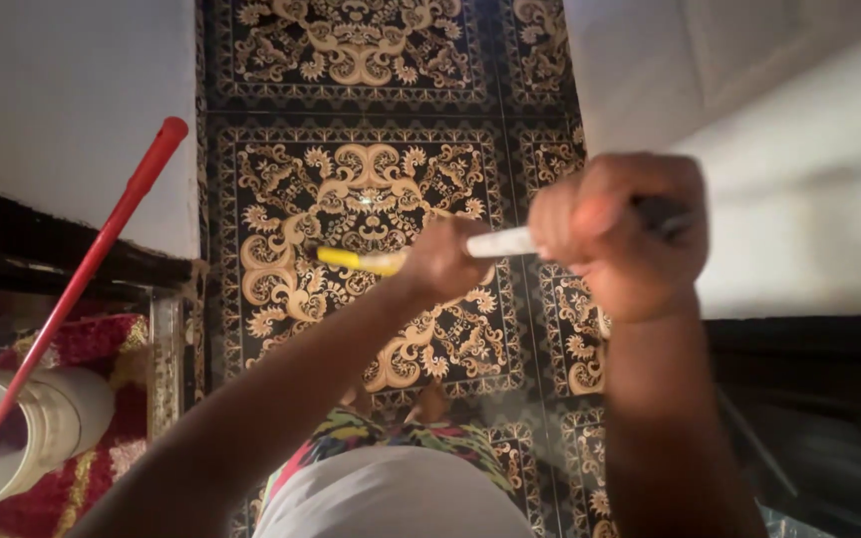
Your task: Assembling a mop handle and cleaning the floor.
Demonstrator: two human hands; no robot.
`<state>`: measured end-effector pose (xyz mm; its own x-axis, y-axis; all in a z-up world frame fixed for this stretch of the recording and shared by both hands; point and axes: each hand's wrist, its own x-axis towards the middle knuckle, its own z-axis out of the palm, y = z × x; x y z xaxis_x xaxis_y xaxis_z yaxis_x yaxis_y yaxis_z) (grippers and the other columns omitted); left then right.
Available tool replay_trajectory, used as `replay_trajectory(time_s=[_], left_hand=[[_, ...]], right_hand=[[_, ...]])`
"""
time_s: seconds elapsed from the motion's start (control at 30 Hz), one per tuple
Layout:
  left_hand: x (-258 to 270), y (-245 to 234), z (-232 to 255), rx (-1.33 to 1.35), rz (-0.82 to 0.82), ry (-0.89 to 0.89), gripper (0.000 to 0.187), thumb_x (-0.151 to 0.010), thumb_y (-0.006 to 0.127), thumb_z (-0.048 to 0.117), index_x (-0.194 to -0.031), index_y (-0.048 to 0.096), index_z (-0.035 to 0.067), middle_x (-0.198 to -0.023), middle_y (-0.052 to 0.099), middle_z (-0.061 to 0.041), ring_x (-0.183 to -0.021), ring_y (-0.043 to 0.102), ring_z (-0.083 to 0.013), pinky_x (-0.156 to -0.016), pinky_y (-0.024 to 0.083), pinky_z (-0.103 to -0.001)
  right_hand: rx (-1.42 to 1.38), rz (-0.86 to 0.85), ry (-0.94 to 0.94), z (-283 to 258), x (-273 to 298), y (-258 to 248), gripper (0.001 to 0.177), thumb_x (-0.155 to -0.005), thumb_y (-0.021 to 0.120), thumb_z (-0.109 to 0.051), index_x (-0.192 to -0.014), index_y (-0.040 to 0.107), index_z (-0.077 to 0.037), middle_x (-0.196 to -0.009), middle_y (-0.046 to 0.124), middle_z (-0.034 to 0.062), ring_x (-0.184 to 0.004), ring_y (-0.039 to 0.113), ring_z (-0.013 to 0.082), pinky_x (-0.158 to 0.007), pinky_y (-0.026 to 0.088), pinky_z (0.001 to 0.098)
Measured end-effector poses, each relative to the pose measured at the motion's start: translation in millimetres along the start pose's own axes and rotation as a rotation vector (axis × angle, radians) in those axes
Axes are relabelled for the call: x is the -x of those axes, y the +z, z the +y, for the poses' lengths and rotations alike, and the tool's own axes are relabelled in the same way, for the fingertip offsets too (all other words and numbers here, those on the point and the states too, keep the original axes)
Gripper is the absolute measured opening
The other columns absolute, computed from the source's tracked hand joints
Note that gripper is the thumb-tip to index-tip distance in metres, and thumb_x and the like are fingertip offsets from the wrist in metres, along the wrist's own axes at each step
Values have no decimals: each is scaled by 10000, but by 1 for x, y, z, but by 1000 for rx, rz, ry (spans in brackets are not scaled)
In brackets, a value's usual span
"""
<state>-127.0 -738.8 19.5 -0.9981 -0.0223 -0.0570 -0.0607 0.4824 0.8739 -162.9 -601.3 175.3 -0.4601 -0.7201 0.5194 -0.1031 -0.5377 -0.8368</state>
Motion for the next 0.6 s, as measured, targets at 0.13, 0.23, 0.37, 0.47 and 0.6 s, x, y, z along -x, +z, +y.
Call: replay_trajectory(time_s=[0.13,0.23,0.37,0.47,0.6], left_hand=[[-21,67,-85,-259,272,756,136,-983,605,188,-860,634,140,-616,612,58,-452,557,5,-323,431,-111],[-30,91,-123,-392,672,1145,141,-1080,688,81,-967,697,-3,-698,632,-52,-507,598,-113,-381,462,-238],[-33,94,-148,-397,519,1014,178,-1038,650,96,-869,673,44,-626,603,-7,-443,553,-112,-367,458,-272],[-49,85,-155,-281,350,885,208,-1013,664,133,-817,659,64,-618,614,-11,-442,556,-127,-383,473,-293],[-67,74,-161,-138,202,669,265,-969,712,220,-761,640,73,-651,654,-45,-486,592,-154,-438,524,-315]], right_hand=[[-52,96,68,10,1,-5,162,-1065,702,-187,-936,684,-90,-658,584,5,-496,491,80,-529,422,275],[114,184,130,33,13,-2,158,-1054,723,-168,-970,626,-75,-633,545,41,-525,489,105,-500,401,257],[378,152,183,47,30,16,252,-1029,720,-211,-829,627,-88,-678,564,29,-536,457,75,-493,375,264],[551,96,221,55,39,22,327,-1028,696,-243,-743,582,-133,-617,554,-35,-487,441,33,-443,355,243],[574,68,295,78,60,16,340,-1017,702,-235,-737,549,-117,-616,526,-44,-474,417,34,-419,336,250]])
